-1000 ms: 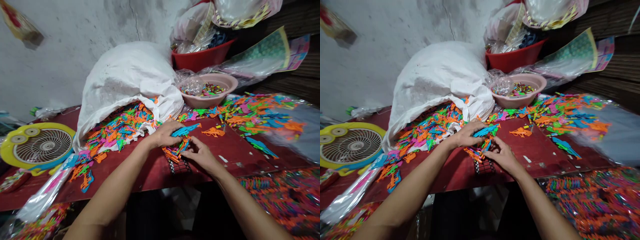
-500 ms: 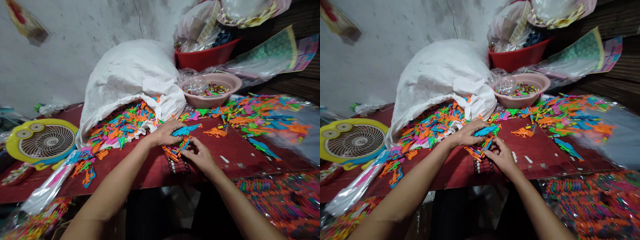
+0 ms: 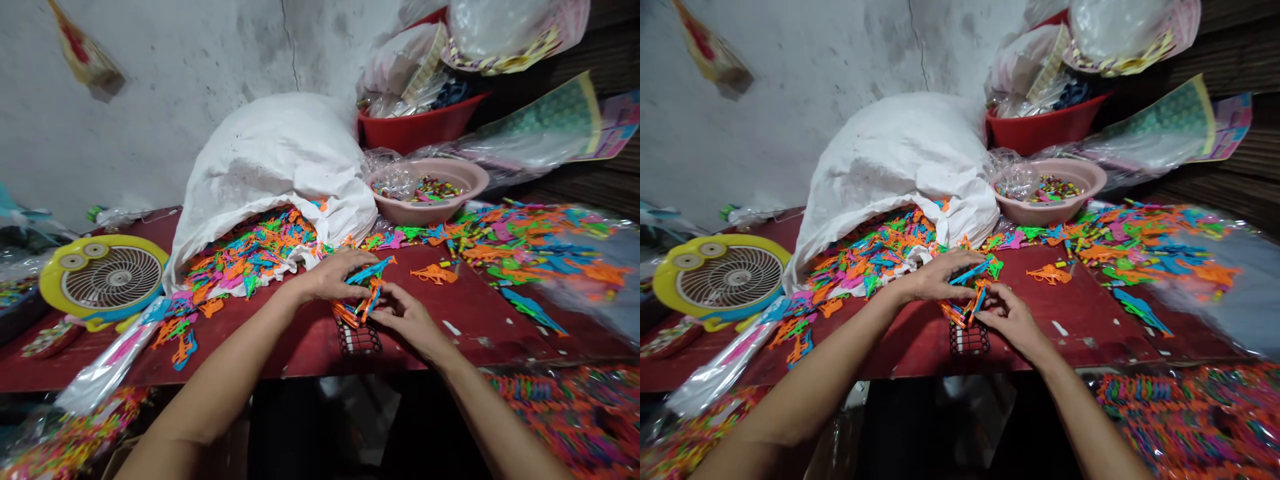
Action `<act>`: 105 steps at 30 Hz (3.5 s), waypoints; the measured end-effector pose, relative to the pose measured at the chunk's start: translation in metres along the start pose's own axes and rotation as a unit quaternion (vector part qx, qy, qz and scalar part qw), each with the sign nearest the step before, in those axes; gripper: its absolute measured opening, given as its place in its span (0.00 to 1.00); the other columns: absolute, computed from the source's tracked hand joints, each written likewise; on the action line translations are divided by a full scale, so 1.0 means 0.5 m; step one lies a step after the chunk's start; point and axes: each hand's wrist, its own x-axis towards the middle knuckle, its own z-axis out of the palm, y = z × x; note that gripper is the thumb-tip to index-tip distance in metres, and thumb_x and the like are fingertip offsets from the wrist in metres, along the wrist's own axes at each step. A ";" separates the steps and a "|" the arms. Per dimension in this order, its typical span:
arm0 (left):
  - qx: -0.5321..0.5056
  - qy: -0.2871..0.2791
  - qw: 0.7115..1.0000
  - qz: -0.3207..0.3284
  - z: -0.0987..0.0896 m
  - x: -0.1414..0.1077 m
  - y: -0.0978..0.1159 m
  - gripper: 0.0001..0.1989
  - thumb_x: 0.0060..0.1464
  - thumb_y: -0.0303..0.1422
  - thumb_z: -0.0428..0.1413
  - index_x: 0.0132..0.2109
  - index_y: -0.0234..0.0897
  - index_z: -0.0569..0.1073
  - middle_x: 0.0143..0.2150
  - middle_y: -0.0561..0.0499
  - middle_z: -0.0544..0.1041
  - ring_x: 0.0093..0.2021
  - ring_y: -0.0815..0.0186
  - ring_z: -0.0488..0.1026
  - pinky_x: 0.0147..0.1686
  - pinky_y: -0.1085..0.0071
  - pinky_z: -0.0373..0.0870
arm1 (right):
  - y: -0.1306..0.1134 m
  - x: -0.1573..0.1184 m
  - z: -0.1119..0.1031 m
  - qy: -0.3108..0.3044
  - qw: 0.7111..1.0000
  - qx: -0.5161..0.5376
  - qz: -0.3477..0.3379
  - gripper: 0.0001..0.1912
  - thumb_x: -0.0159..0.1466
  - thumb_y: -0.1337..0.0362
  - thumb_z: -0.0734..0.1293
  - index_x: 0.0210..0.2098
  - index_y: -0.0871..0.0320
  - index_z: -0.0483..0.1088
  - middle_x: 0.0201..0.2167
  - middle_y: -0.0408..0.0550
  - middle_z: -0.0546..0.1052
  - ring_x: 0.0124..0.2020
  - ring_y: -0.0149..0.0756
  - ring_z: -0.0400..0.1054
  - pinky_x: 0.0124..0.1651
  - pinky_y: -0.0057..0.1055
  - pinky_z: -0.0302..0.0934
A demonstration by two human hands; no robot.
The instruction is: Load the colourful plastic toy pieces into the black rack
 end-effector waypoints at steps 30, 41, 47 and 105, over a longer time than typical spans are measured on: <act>-0.045 0.033 0.996 -0.068 -0.008 -0.070 0.023 0.27 0.51 0.31 0.63 0.58 0.42 0.68 0.62 0.42 0.69 0.63 0.54 0.65 0.63 0.53 0.60 | 0.037 0.005 0.085 0.058 0.991 -0.102 -0.058 0.18 0.57 0.56 0.71 0.45 0.54 0.69 0.40 0.48 0.73 0.37 0.35 0.70 0.35 0.31 0.65; -0.164 -0.006 0.979 -0.123 -0.037 -0.095 0.014 0.25 0.50 0.23 0.61 0.56 0.43 0.71 0.63 0.45 0.68 0.64 0.59 0.64 0.64 0.54 0.59 | 0.041 0.059 0.112 0.064 0.976 -0.156 -0.134 0.23 0.55 0.61 0.72 0.49 0.54 0.65 0.44 0.48 0.71 0.44 0.39 0.68 0.48 0.38 0.65; -0.173 -0.014 0.978 -0.118 -0.042 -0.099 0.013 0.27 0.51 0.25 0.62 0.58 0.44 0.71 0.64 0.46 0.67 0.65 0.58 0.63 0.66 0.54 0.57 | 0.047 0.066 0.132 0.110 0.971 -0.174 -0.122 0.23 0.56 0.60 0.72 0.48 0.55 0.63 0.41 0.47 0.73 0.42 0.39 0.69 0.44 0.36 0.64; 0.004 0.595 0.650 -0.473 0.208 -0.240 0.042 0.16 0.47 0.41 0.66 0.36 0.38 0.69 0.29 0.57 0.71 0.29 0.70 0.68 0.33 0.74 0.64 | 0.066 0.128 0.127 -0.005 0.982 -0.139 -0.128 0.20 0.55 0.60 0.69 0.47 0.59 0.72 0.42 0.48 0.79 0.42 0.40 0.71 0.49 0.37 0.65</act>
